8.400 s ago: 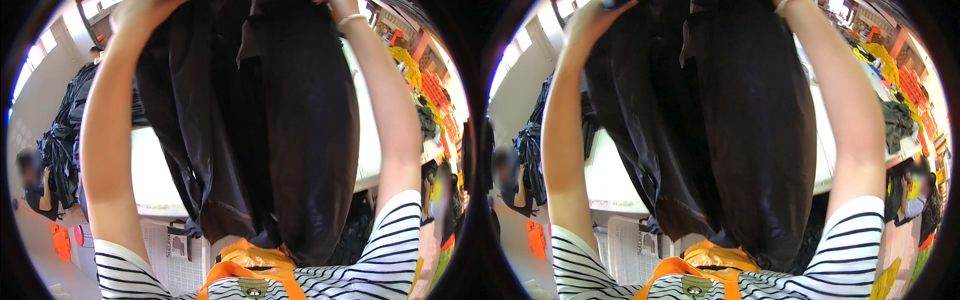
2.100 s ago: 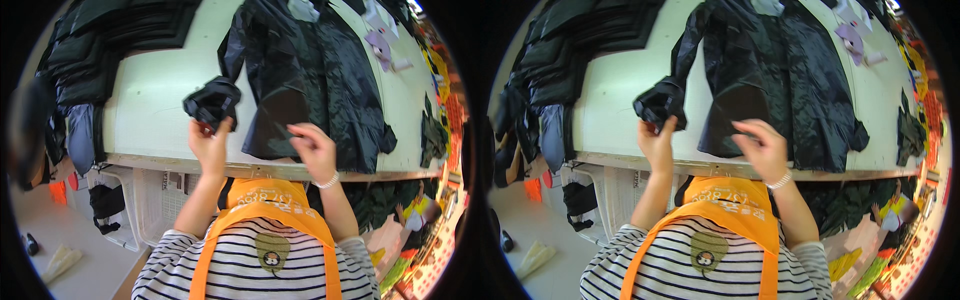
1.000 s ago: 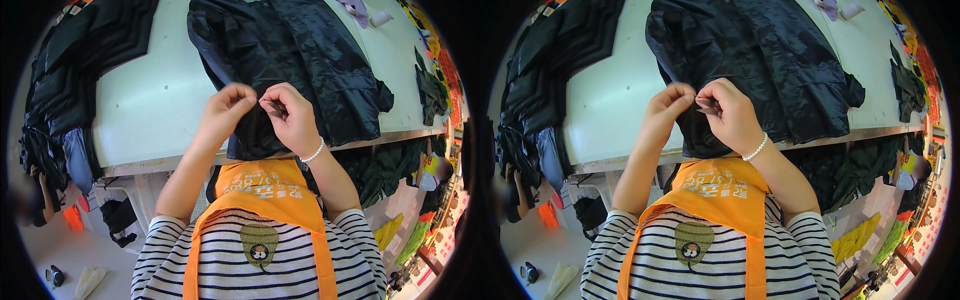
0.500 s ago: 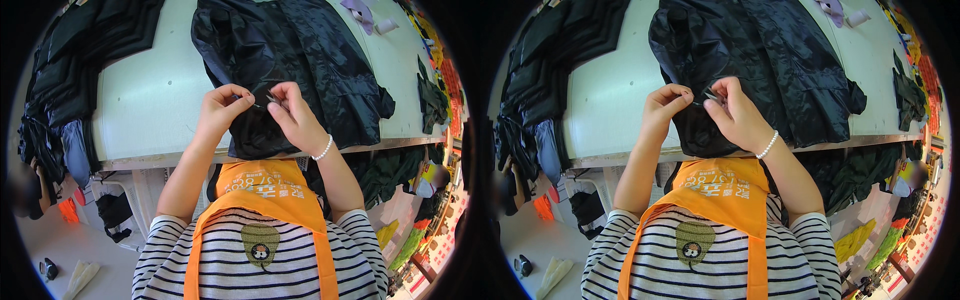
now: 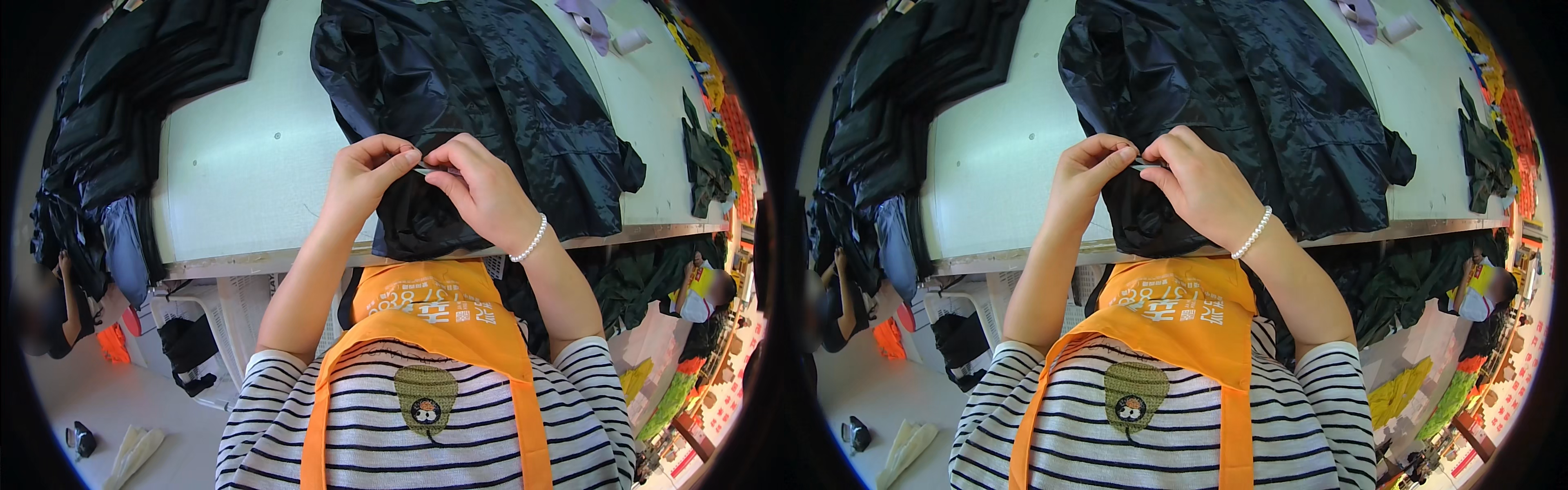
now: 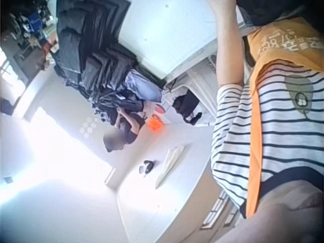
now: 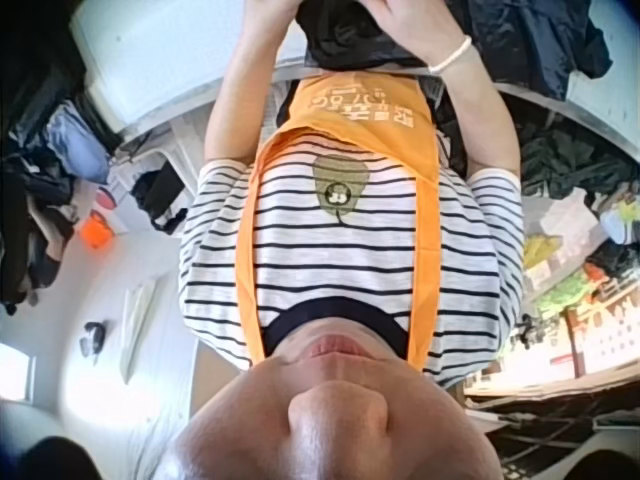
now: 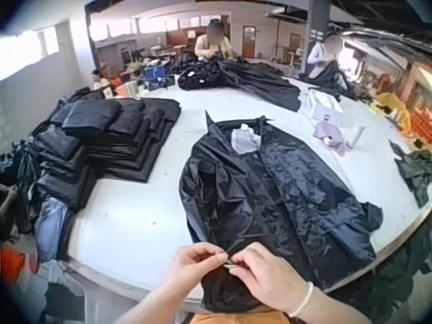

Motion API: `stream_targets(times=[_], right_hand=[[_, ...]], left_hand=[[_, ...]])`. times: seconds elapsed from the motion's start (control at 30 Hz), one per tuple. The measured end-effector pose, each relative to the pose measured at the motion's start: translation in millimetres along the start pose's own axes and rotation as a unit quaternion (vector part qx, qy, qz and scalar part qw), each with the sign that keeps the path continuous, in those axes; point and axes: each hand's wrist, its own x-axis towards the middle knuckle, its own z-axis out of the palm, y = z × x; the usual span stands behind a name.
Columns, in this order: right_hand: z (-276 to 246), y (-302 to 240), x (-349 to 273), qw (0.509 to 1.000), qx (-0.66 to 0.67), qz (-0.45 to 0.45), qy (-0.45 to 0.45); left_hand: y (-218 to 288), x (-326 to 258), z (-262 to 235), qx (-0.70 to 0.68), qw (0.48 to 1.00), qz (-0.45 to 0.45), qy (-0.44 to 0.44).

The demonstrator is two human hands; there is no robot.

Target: The person folds a black jacket on a white table. They smooth the fabric, fold the sleeves inward, and fold the body of the jacket in half. The jacket is then placed on a stack of similar folded items.

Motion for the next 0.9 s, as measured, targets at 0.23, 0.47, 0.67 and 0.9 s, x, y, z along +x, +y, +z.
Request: stream_targets(times=[0.23,0.47,0.67,0.9], right_hand=[[2,4,1,1.0,-0.001,-0.004,-0.006],[8,12,3,0.997,0.077,0.014,0.008],[19,26,7,0.988,0.09,0.108,-0.061],[-18,123,-35,0.869,0.363,0.331,0.057]], left_hand=[[-1,-1,0,-0.002,1.0,-0.018,-0.001],[-4,-1,-3,-0.01,0.999,-0.032,0.008],[-19,-17,-10,0.092,0.98,0.126,0.123],[-73,-150,-82,0.53,0.805,-0.266,0.013]])
